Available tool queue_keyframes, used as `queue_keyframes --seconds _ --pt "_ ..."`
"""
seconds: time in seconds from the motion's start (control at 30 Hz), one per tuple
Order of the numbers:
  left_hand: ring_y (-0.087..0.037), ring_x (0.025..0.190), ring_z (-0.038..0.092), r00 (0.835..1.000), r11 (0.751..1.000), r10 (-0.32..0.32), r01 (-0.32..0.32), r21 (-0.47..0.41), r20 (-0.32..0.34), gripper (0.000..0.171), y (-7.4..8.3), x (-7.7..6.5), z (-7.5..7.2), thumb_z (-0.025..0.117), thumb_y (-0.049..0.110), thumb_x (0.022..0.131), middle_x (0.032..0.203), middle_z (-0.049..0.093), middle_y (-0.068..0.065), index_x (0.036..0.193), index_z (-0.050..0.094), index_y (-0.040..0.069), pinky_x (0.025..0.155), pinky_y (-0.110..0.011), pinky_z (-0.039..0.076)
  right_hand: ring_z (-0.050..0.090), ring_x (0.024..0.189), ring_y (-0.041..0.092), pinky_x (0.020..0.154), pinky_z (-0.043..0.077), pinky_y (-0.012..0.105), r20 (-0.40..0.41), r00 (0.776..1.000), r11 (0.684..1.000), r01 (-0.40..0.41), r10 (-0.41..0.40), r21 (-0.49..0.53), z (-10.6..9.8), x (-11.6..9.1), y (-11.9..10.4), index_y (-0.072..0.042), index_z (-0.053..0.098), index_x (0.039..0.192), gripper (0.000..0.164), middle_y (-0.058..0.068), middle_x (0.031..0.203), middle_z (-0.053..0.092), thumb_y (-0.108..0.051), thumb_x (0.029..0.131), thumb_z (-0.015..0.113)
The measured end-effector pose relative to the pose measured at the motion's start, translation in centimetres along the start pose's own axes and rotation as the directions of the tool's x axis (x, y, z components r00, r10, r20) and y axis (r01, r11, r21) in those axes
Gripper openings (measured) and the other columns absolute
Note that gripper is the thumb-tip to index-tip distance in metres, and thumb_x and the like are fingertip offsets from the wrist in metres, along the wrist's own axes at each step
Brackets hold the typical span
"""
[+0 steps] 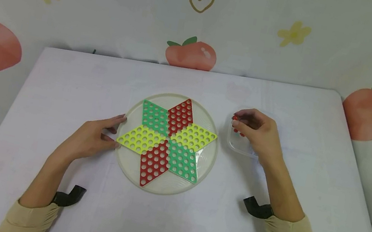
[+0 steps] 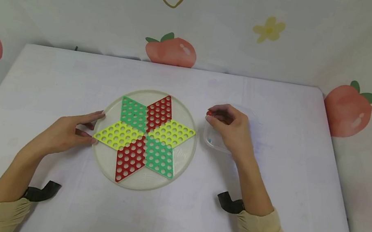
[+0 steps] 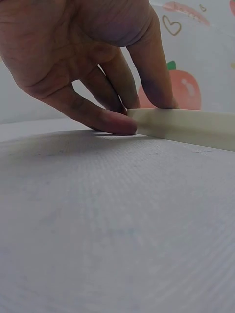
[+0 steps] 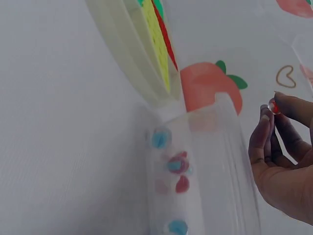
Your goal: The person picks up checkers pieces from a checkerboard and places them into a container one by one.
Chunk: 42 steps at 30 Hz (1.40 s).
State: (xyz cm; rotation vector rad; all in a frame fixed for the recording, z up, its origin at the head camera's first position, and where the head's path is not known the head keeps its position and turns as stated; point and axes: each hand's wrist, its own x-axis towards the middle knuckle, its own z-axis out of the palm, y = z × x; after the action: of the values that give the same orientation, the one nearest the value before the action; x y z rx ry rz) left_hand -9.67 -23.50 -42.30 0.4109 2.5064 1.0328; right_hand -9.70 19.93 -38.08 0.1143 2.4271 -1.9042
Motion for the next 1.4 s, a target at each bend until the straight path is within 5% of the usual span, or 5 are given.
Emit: queue_keyframes --seconds 0.3,0.53,0.73,1.4 --pt "-0.023 0.088 0.069 1.000 1.000 -0.013 0.013 0.002 0.002 0.077 0.0 0.0 0.0 0.080 0.007 0.082 0.121 0.062 -0.024 0.150 0.044 0.007 0.076 -0.032 0.057 0.064 0.092 0.013 0.080 0.053 0.017 -0.058 0.998 0.995 -0.028 0.023 -0.100 -1.4 0.0 0.9 0.001 0.068 0.115 0.031 0.000 0.102 0.069 -0.017 0.091 0.074" --pt "-0.023 0.089 0.069 1.000 1.000 -0.010 0.010 0.007 -0.001 0.076 0.0 -0.1 -0.1 0.080 0.007 0.082 0.120 0.062 -0.024 0.149 0.044 0.006 0.077 -0.032 0.057 0.061 0.088 0.013 0.076 0.048 0.017 -0.113 0.990 0.959 -0.111 0.084 -0.259 -1.9 0.5 1.6 -0.002 0.069 0.112 0.030 0.000 0.099 0.067 -0.023 0.091 0.073" --pt "-0.023 0.088 0.069 1.000 1.000 -0.014 0.014 0.020 0.000 0.077 0.1 0.0 -0.1 0.079 0.007 0.082 0.119 0.063 -0.024 0.150 0.044 0.006 0.077 -0.033 0.057 0.058 0.087 0.012 0.074 0.047 0.016 -0.123 0.984 0.947 -0.159 0.129 -0.279 -2.2 0.8 2.2 -0.001 0.067 0.114 0.031 -0.002 0.098 0.065 -0.021 0.091 0.072" --pt "-0.023 0.089 0.069 1.000 1.000 -0.018 0.018 0.022 0.012 0.077 0.2 0.1 -0.1 0.080 0.008 0.083 0.120 0.063 -0.024 0.150 0.043 0.007 0.079 -0.036 0.058 0.061 0.086 0.023 0.066 0.048 0.023 -0.008 0.972 0.884 -0.216 0.234 -0.415 -1.9 2.4 2.9 0.000 0.067 0.112 0.027 0.012 0.101 0.067 -0.015 0.090 0.070"
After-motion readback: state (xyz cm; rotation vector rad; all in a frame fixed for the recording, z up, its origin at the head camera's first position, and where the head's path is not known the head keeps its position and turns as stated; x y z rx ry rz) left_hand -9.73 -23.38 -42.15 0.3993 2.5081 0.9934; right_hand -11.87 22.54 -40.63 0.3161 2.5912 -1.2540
